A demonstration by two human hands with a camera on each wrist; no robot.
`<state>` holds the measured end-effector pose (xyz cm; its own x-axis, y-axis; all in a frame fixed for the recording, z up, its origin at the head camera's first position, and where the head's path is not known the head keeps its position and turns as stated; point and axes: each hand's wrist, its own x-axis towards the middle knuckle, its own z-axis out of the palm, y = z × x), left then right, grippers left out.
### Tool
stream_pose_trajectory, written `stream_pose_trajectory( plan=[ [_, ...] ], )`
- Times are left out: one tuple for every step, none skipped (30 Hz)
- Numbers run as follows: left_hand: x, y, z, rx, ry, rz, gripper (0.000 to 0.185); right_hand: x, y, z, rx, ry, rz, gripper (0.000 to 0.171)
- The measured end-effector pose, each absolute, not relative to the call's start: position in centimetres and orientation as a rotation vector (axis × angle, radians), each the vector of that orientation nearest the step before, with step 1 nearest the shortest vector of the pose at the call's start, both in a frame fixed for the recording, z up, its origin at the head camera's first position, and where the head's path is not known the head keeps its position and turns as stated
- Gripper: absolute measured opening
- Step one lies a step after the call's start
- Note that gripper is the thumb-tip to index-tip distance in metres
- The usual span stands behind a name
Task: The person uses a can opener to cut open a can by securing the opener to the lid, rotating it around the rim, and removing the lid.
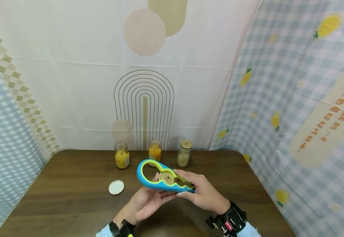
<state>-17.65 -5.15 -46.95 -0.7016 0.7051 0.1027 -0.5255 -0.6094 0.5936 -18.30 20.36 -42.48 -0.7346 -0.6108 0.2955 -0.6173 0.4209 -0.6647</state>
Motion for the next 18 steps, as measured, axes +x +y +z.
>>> stream_pose_trajectory(
  plan=[
    [-17.61,-5.18,-47.01,0.430,0.688,2.285,0.063,-18.31,20.33,-42.54,1.145,-2.641,1.245,0.075],
    [-17.57,-5.21,-47.06,0.434,0.679,2.285,0.060,-18.33,20.28,-42.58,1.151,-2.638,1.249,0.075],
    [-17.52,-5.25,-47.09,0.432,0.669,2.287,0.058,-18.36,20.21,-42.62,1.156,-2.637,1.254,0.075],
    [-17.50,-5.23,-47.09,0.430,0.663,2.289,0.057,-18.36,20.21,-42.62,1.158,-2.636,1.255,0.075],
    [-17.46,-5.21,-47.07,0.427,0.660,2.292,0.055,-18.36,20.20,-42.63,1.161,-2.633,1.255,0.075],
    [-17.43,-5.20,-47.05,0.424,0.660,2.295,0.055,-18.37,20.19,-42.62,1.164,-2.631,1.255,0.075],
    [-17.41,-5.21,-47.04,0.422,0.661,2.298,0.054,-18.38,20.18,-42.62,1.167,-2.628,1.257,0.075],
    [-17.40,-5.21,-47.04,0.421,0.661,2.299,0.054,-18.38,20.18,-42.62,1.168,-2.627,1.258,0.075],
    [-17.40,-5.23,-47.04,0.418,0.655,2.299,0.054,-18.38,20.19,-42.63,1.166,-2.627,1.259,0.075],
    [-17.40,-5.25,-47.06,0.418,0.650,2.297,0.054,-18.38,20.21,-42.64,1.165,-2.628,1.263,0.074],
    [-17.42,-5.27,-47.08,0.420,0.645,2.294,0.054,-18.37,20.23,-42.66,1.162,-2.630,1.266,0.074],
    [-17.45,-5.30,-47.12,0.424,0.641,2.291,0.053,-18.37,20.24,-42.68,1.161,-2.633,1.271,0.074],
    [-17.47,-5.34,-47.15,0.428,0.634,2.288,0.053,-18.37,20.25,-42.70,1.160,-2.637,1.273,0.074],
    [-17.50,-5.39,-47.18,0.431,0.628,2.284,0.052,-18.36,20.26,-42.74,1.158,-2.642,1.273,0.074],
    [-17.52,-5.43,-47.22,0.434,0.624,2.281,0.051,-18.36,20.26,-42.76,1.157,-2.645,1.272,0.074],
    [-17.54,-5.47,-47.24,0.436,0.624,2.279,0.050,-18.36,20.26,-42.78,1.156,-2.648,1.271,0.073],
    [-17.56,-5.50,-47.26,0.439,0.629,2.278,0.050,-18.36,20.26,-42.81,1.156,-2.650,1.269,0.073],
    [-17.59,-5.54,-47.30,0.437,0.634,2.277,0.049,-18.35,20.26,-42.83,1.157,-2.651,1.267,0.073]
  ],
)
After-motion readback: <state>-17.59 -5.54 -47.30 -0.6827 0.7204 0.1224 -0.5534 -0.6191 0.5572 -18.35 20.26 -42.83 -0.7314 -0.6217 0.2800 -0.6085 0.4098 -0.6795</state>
